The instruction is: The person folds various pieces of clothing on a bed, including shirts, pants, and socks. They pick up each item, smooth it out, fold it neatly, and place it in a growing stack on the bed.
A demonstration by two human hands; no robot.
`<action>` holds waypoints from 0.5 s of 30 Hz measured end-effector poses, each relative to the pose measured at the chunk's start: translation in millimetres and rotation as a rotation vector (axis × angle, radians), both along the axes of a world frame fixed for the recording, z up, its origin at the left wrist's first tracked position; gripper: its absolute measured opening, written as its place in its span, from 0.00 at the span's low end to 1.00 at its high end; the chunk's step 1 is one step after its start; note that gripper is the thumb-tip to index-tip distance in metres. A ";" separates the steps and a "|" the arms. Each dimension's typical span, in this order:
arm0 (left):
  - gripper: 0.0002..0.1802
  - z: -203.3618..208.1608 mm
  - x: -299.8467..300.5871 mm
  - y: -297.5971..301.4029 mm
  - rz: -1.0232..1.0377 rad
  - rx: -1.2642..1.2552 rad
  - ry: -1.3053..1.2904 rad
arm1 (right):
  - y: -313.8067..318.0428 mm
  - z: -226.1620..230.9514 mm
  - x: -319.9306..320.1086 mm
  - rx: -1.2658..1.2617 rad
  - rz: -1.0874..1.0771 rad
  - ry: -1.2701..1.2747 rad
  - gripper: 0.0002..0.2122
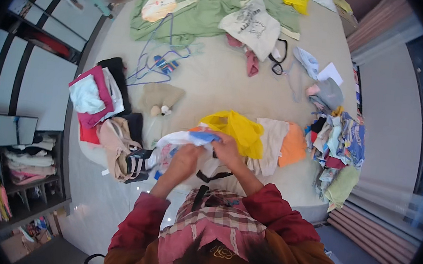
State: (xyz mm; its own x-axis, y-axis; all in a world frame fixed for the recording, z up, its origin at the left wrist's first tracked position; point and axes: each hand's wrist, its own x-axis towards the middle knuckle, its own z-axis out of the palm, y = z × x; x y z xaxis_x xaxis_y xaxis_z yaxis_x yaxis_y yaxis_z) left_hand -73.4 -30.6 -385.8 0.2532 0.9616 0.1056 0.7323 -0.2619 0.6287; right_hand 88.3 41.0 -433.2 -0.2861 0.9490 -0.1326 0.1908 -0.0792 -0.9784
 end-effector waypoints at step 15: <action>0.35 -2.9 -44.1 -49.3 0.079 -0.656 -0.206 | 44.4 37.6 18.8 -0.110 0.333 -0.176 0.14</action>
